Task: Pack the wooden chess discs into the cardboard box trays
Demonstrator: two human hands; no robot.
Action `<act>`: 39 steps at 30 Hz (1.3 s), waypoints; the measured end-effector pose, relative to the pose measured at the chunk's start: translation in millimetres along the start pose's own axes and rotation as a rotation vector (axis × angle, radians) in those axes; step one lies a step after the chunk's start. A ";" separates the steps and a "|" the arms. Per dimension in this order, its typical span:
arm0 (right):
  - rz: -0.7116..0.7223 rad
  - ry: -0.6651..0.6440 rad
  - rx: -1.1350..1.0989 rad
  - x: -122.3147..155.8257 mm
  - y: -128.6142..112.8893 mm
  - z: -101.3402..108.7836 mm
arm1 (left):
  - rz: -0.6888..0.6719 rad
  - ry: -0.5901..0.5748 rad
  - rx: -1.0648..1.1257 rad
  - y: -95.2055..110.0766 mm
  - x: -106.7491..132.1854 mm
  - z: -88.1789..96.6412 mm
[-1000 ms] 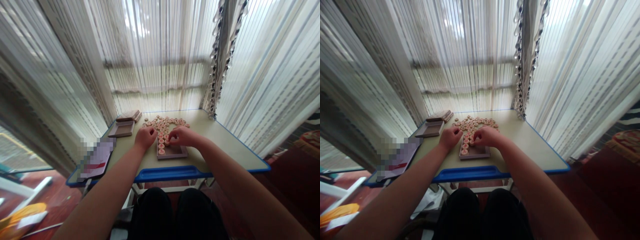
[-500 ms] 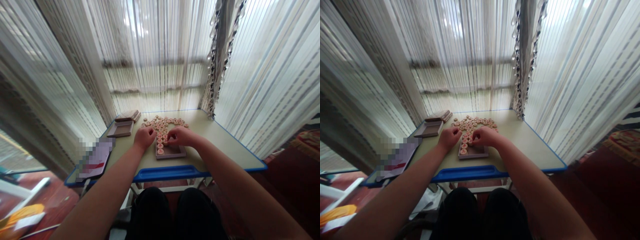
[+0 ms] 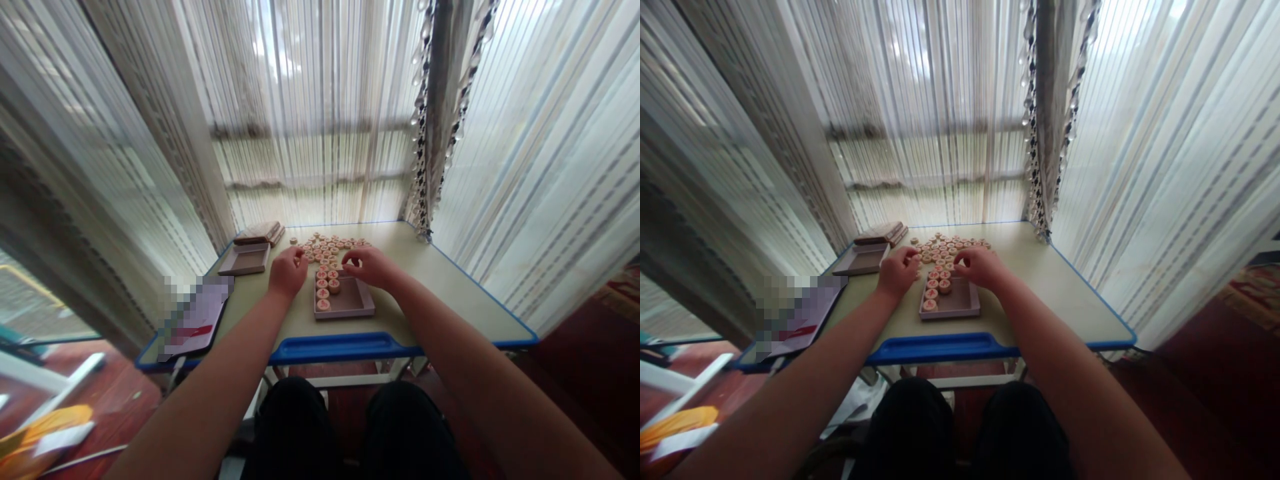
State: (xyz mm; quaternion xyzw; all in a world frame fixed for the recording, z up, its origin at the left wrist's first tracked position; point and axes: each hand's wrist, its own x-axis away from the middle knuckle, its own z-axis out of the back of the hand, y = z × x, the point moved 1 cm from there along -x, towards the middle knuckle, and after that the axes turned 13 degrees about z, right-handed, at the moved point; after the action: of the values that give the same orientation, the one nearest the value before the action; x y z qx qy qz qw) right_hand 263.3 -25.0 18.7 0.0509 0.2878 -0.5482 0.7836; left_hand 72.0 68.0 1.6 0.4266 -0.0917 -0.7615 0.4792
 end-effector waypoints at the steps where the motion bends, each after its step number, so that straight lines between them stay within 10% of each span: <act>1: -0.027 0.049 0.043 -0.1 4.8 -1.4 | 0.018 0.012 0.052 -1.0 -1.1 -0.5; 9: -0.198 0.126 0.172 2.8 30.8 -10.3 | -0.040 -0.059 0.016 -2.1 -1.4 -3.9; 21: -0.014 0.078 0.122 0.5 25.8 -17.9 | -0.197 -0.428 -0.138 -1.1 -4.0 -10.5; 39: 0.031 0.151 0.035 2.5 26.3 -12.0 | -0.095 -0.347 -0.213 -0.9 2.2 -8.9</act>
State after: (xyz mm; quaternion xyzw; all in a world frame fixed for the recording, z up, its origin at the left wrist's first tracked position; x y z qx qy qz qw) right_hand 282.5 -11.9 1.2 0.1101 0.3358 -0.5354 0.7671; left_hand 77.6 69.0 -5.6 0.2399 -0.0713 -0.8507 0.4622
